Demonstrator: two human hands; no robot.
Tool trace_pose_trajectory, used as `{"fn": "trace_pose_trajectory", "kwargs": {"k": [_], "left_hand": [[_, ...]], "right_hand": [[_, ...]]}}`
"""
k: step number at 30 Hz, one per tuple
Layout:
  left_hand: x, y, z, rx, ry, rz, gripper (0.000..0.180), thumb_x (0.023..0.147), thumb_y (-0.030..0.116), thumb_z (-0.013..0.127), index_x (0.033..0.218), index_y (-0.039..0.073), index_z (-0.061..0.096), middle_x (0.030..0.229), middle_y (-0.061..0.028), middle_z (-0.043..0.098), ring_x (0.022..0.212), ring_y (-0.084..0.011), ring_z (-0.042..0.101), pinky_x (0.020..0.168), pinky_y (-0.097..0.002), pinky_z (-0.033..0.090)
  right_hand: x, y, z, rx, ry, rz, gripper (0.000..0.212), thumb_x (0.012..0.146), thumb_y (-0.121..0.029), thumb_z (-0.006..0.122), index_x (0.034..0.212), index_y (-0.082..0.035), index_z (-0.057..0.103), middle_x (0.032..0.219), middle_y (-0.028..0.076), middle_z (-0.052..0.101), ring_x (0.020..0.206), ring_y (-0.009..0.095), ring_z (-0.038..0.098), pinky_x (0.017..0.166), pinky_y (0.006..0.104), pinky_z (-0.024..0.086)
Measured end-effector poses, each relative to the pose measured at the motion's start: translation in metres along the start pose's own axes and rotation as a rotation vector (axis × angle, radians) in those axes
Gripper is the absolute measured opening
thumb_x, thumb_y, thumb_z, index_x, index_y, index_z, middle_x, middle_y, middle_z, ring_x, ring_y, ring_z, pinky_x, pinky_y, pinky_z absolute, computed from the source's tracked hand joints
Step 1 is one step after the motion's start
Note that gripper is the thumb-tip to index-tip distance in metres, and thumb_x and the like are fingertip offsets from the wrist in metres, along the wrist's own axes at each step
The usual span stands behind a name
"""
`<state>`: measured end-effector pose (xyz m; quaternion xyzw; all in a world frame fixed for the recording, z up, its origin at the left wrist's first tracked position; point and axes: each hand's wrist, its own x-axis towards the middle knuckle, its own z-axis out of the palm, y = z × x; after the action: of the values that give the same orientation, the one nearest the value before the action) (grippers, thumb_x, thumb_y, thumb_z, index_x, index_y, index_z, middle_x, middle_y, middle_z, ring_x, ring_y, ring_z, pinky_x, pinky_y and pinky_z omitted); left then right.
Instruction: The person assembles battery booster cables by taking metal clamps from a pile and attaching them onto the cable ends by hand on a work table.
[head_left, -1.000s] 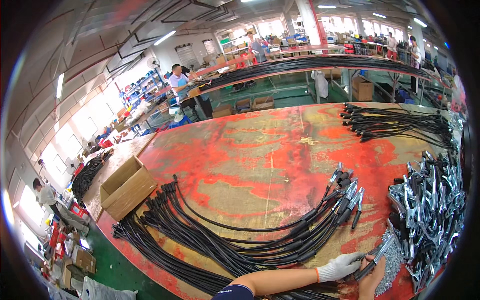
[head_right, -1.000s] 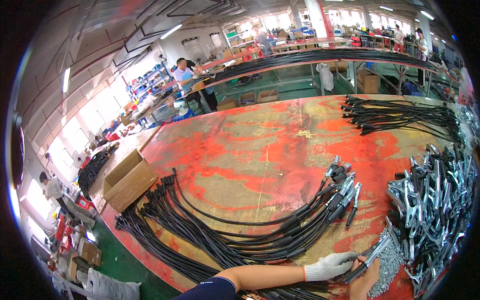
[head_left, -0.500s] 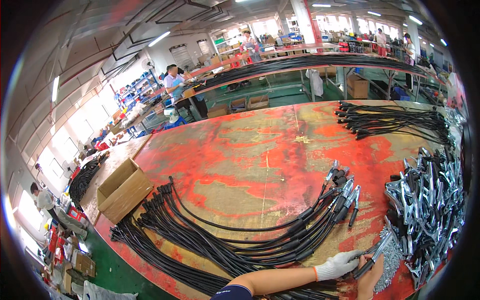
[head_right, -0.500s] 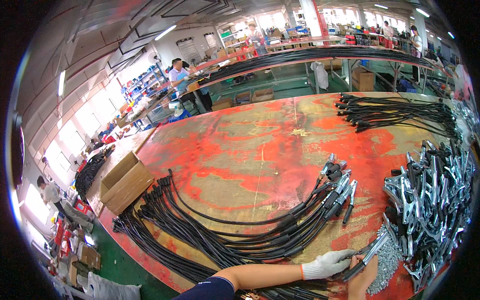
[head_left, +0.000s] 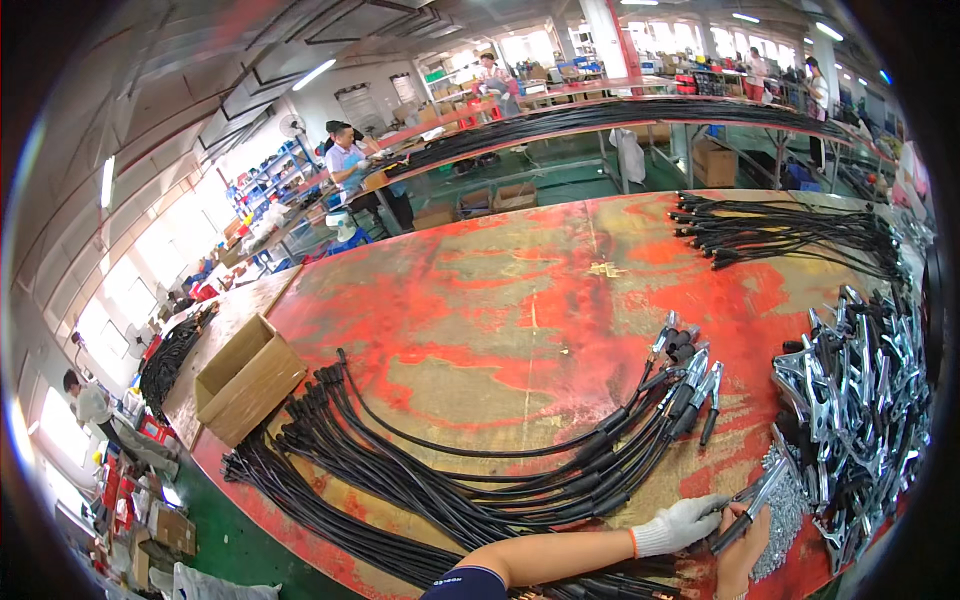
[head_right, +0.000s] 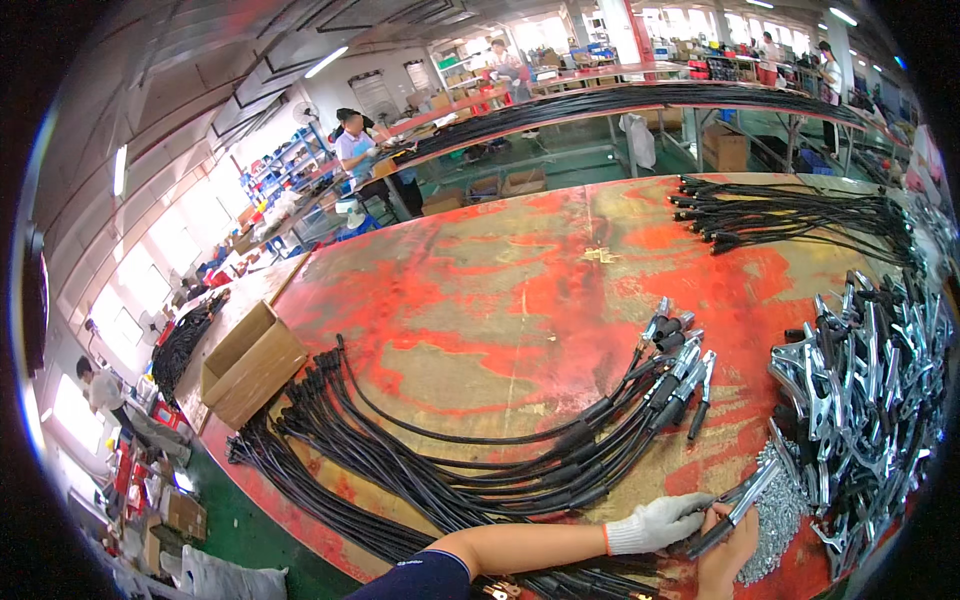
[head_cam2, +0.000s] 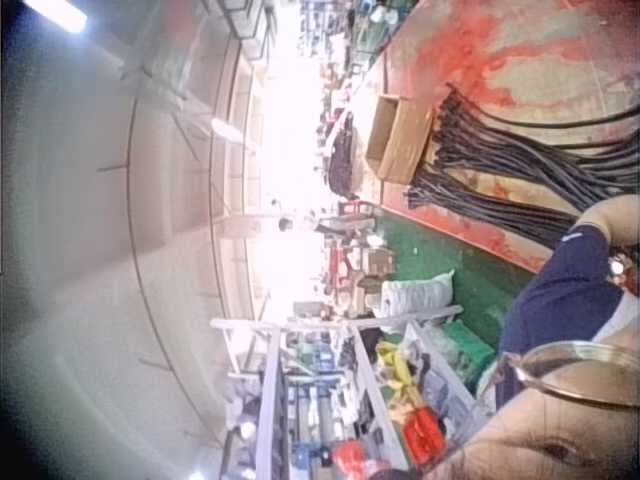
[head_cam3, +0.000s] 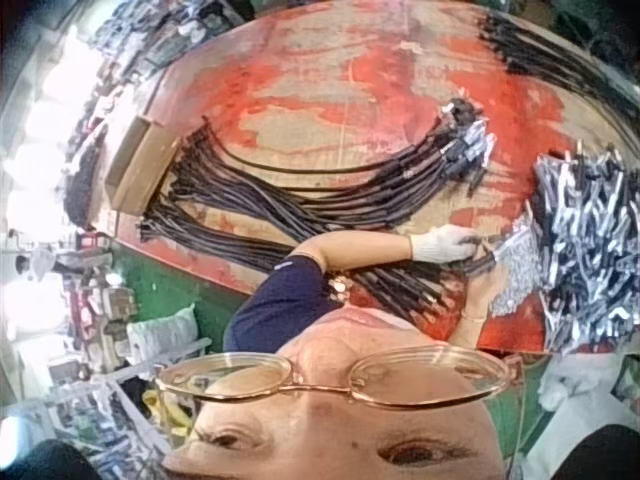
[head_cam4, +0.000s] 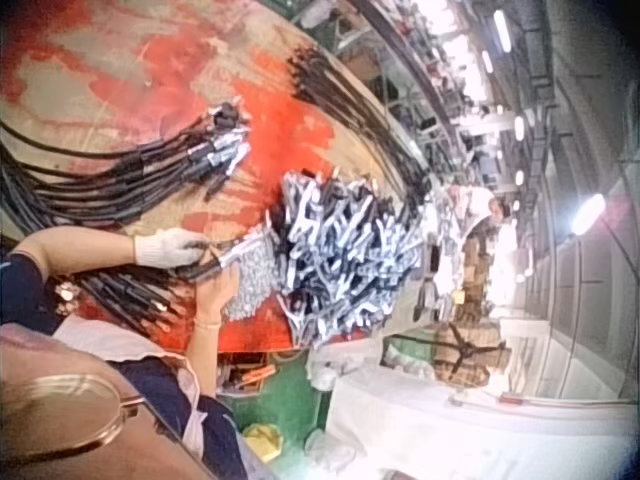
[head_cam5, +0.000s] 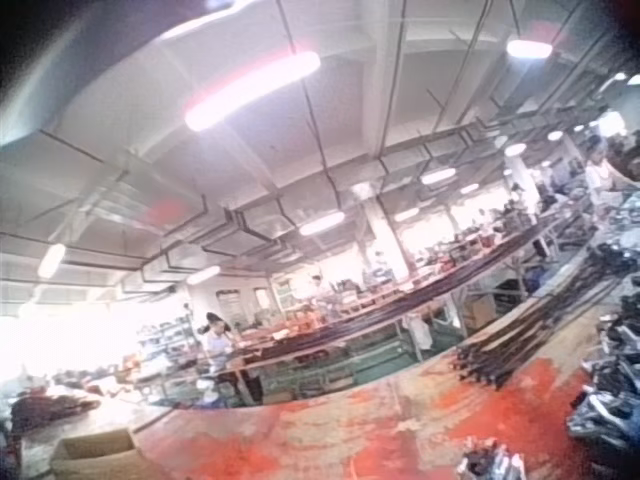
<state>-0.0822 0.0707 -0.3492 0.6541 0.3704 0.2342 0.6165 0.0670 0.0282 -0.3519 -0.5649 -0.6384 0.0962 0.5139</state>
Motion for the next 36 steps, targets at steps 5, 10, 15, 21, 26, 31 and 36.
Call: {"fn": "trace_pose_trajectory", "kwargs": {"k": [5, 10, 15, 21, 26, 31, 36], "left_hand": [[0.012, -0.012, 0.008, 0.055, 0.137, 0.151, 0.030, 0.093, 0.021, 0.055, 0.120, 0.006, 0.058, 0.098, -0.0106, 0.066, 0.090, -0.0174, 0.063, 0.081, -0.0323, 0.050], [0.001, 0.001, -0.012, 0.034, 0.134, 0.010, 0.035, 0.093, 0.020, 0.054, 0.123, 0.002, 0.055, 0.099, -0.0145, 0.067, 0.088, -0.0157, 0.064, 0.077, -0.0313, 0.051], [0.007, 0.001, -0.006, -0.065, 0.081, -0.086, 0.037, 0.093, 0.013, 0.051, 0.128, -0.001, 0.051, 0.099, -0.0096, 0.064, 0.088, -0.0120, 0.058, 0.079, -0.0262, 0.048], [0.005, -0.007, -0.004, -0.047, 0.111, -0.030, 0.036, 0.092, 0.011, 0.050, 0.126, -0.002, 0.050, 0.084, -0.0080, 0.065, 0.070, -0.0115, 0.059, 0.065, -0.0260, 0.049], [0.006, -0.001, -0.001, -0.125, 0.094, -0.060, 0.035, 0.092, 0.012, 0.050, 0.124, -0.002, 0.052, 0.090, -0.0093, 0.066, 0.079, -0.0119, 0.060, 0.071, -0.0258, 0.049], [0.013, 0.002, -0.015, 0.022, 0.204, 0.040, 0.039, 0.093, 0.015, 0.052, 0.128, -0.003, 0.049, 0.091, -0.0114, 0.064, 0.079, -0.0131, 0.060, 0.072, -0.0274, 0.049], [0.021, 0.015, -0.061, 0.558, 0.312, 0.096, 0.056, 0.091, 0.023, 0.054, 0.139, 0.005, 0.033, 0.091, -0.0212, 0.064, 0.079, -0.0351, 0.065, 0.069, -0.0423, 0.049]], "right_hand": [[-0.008, 0.029, -0.001, -0.134, 0.015, -0.008, 0.016, 0.076, -0.003, 0.072, 0.090, -0.002, 0.066, 0.090, 0.011, 0.059, 0.081, 0.027, 0.060, 0.071, 0.0326, 0.048], [0.006, 0.011, -0.001, -0.205, 0.002, -0.121, 0.019, 0.068, -0.007, 0.077, 0.065, -0.004, 0.058, 0.068, 0.007, 0.053, 0.061, 0.025, 0.052, 0.052, 0.0338, 0.041], [0.013, 0.003, -0.012, -0.206, -0.003, -0.163, 0.014, 0.067, -0.006, 0.076, 0.074, -0.007, 0.064, 0.068, 0.005, 0.050, 0.058, 0.023, 0.049, 0.050, 0.0348, 0.040], [0.010, 0.004, -0.011, -0.191, -0.045, -0.209, 0.029, 0.067, -0.013, 0.078, 0.096, -0.013, 0.072, 0.070, 0.002, 0.052, 0.060, 0.022, 0.051, 0.052, 0.0336, 0.041], [0.012, 0.001, -0.015, -0.211, -0.038, -0.202, 0.025, 0.069, -0.012, 0.077, 0.093, -0.012, 0.071, 0.072, 0.003, 0.054, 0.061, 0.022, 0.052, 0.054, 0.0346, 0.043], [0.017, 0.017, -0.028, -0.234, 0.001, -0.111, 0.024, 0.073, -0.012, 0.074, 0.096, -0.013, 0.069, 0.082, 0.005, 0.061, 0.071, 0.024, 0.057, 0.060, 0.0349, 0.046], [0.091, 0.019, -0.066, -0.595, 0.061, -0.171, 0.031, 0.080, -0.021, 0.068, 0.111, -0.016, 0.064, 0.104, 0.006, 0.058, 0.096, 0.026, 0.054, 0.082, 0.0403, 0.041]]}}
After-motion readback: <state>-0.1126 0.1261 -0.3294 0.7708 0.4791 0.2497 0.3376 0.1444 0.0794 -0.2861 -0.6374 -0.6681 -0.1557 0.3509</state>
